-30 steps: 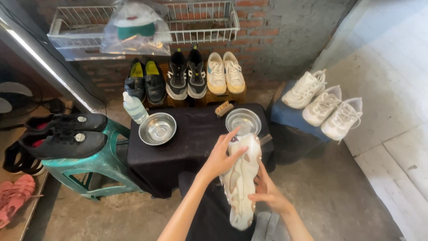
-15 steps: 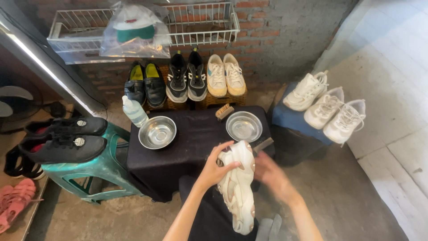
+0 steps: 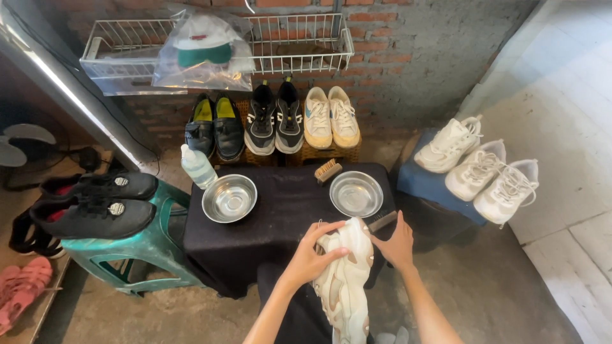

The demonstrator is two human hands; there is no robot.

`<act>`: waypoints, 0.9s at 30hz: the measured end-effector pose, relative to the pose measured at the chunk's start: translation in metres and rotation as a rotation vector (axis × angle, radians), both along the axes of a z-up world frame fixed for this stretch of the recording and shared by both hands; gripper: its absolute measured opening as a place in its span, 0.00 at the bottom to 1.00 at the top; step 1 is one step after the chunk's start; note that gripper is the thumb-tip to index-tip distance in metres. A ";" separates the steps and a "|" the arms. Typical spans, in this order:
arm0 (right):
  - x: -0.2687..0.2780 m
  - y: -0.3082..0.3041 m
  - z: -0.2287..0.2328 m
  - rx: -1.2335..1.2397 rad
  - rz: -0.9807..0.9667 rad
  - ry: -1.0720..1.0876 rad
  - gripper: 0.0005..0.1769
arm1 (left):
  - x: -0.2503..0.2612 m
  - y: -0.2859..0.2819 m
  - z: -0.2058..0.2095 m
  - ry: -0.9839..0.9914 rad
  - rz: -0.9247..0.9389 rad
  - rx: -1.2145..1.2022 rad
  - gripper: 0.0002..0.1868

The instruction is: The person scrubs the sole of a white sneaker using a brush and water from a metal bowl. They repeatedly dip the brush into the water and scrub different areas of the sole, then wipe the sole with a cloth. The task is performed at a small table with multiple shoes and cleaning supplies visible.

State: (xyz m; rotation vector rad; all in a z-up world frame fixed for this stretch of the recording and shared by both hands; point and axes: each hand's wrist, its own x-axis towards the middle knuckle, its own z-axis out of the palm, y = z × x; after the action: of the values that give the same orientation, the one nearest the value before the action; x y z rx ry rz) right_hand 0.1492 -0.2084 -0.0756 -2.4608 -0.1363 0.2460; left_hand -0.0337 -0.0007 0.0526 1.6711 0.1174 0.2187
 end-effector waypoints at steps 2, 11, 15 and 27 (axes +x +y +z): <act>-0.004 -0.001 -0.001 0.010 -0.014 -0.011 0.74 | -0.003 -0.001 0.002 0.059 -0.009 -0.006 0.29; 0.003 -0.024 0.017 0.349 -0.230 -0.229 0.55 | -0.002 0.001 0.006 0.140 0.014 -0.030 0.30; 0.019 -0.006 0.068 0.199 0.035 -0.378 0.44 | -0.001 -0.004 0.003 0.079 0.018 -0.027 0.28; 0.098 0.080 0.031 -0.573 0.492 -0.407 0.47 | -0.002 -0.002 0.006 0.095 0.016 0.011 0.28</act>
State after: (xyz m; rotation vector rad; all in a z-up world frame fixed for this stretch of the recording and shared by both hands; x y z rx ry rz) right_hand 0.2474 -0.1286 -0.0444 -2.9810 -0.9705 -0.0234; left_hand -0.0361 -0.0031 0.0582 1.6921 0.2012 0.1528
